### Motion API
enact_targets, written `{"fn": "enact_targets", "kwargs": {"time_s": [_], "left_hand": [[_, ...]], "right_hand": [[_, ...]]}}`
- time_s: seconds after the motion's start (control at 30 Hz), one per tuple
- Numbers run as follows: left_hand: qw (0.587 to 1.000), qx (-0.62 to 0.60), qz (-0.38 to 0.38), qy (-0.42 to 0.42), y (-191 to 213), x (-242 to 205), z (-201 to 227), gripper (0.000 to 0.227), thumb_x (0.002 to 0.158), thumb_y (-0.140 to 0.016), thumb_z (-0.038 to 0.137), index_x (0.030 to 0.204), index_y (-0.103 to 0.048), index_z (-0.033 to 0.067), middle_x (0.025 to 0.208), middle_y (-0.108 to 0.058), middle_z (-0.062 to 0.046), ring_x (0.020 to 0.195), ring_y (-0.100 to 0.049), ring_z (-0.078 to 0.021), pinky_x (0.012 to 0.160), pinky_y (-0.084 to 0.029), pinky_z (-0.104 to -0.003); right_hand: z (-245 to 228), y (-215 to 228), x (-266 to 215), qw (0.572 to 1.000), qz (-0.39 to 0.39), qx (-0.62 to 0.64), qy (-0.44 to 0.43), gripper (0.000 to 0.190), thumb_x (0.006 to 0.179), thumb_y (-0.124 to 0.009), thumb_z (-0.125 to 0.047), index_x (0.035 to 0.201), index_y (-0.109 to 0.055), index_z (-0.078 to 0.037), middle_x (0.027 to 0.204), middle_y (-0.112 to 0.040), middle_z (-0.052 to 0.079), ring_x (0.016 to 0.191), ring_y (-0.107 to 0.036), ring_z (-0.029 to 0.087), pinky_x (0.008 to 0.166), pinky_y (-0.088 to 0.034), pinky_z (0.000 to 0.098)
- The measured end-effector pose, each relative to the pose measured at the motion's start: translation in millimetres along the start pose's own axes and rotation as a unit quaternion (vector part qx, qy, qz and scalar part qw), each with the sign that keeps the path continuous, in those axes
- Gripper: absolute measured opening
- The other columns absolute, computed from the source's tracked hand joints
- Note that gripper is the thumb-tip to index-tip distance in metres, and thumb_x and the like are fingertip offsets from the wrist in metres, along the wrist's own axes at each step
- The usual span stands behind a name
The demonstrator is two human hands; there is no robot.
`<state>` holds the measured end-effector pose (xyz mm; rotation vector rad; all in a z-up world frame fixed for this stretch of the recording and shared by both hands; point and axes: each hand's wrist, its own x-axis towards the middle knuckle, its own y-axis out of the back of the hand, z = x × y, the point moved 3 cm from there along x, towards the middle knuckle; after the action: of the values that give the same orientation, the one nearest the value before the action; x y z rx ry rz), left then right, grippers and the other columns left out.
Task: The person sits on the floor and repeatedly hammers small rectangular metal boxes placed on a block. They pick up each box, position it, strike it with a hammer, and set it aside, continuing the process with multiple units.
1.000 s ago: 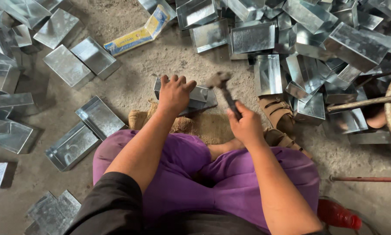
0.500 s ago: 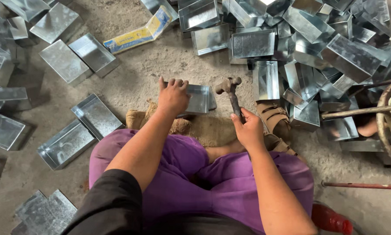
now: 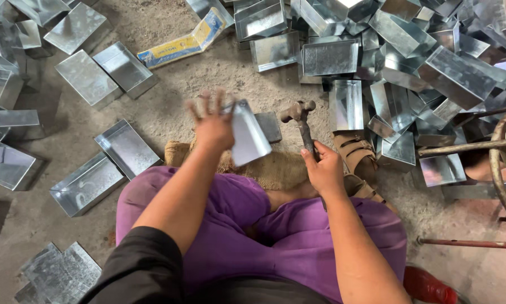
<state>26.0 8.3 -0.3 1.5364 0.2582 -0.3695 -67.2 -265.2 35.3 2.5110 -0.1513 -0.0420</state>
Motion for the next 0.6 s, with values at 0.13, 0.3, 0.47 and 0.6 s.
{"fn": "enact_targets", "kwargs": {"time_s": [0.13, 0.3, 0.47, 0.6], "left_hand": [[0.968, -0.198, -0.009, 0.154, -12.1, 13.2, -32.6, 0.104, 0.085, -0.064, 0.018, 0.165, 0.002, 0.0272, 0.168, -0.011, -0.015, 0.149, -0.019, -0.0410, 0.115, 0.003, -0.069], [0.964, -0.255, -0.001, 0.070, -20.7, 26.1, -19.7, 0.047, 0.095, -0.054, 0.020, 0.139, -0.065, 0.0332, 0.129, -0.067, -0.013, 0.121, -0.064, -0.0347, 0.104, -0.049, -0.051], [0.921, -0.104, 0.336, -0.169, 2.3, 5.4, 4.6, 0.027, 0.091, -0.056, 0.015, 0.111, -0.073, 0.0233, 0.105, -0.071, -0.005, 0.104, -0.065, -0.0284, 0.096, -0.043, -0.048], [0.912, -0.044, 0.357, -0.197, 4.3, 4.0, 17.5, 0.020, 0.088, -0.057, 0.017, 0.100, -0.072, 0.0232, 0.097, -0.070, -0.002, 0.100, -0.065, -0.0249, 0.095, -0.041, -0.046]], "right_hand": [[1.2, 3.9, -3.1, 1.000, 0.004, 0.016, -0.020, 0.018, 0.094, -0.072, -0.021, 0.100, -0.071, -0.004, 0.056, -0.054, -0.001, 0.050, -0.043, 0.005, 0.048, -0.035, 0.0289], [-3.8, 3.1, -1.6, 0.988, -0.021, 0.069, -0.137, 0.020, 0.094, -0.069, -0.022, 0.098, -0.070, -0.003, 0.053, -0.051, 0.001, 0.042, -0.042, 0.011, 0.042, -0.034, 0.0334], [-27.6, 9.8, -1.1, 0.998, 0.003, 0.044, 0.032, 0.023, 0.097, -0.074, -0.024, 0.097, -0.069, -0.002, 0.062, -0.058, 0.001, 0.054, -0.048, 0.008, 0.050, -0.040, 0.0284], [-55.8, 32.7, -14.1, 0.986, 0.083, -0.005, 0.144, 0.024, 0.100, -0.073, -0.024, 0.107, -0.070, 0.000, 0.068, -0.059, 0.002, 0.061, -0.052, 0.008, 0.056, -0.044, 0.0256]]}}
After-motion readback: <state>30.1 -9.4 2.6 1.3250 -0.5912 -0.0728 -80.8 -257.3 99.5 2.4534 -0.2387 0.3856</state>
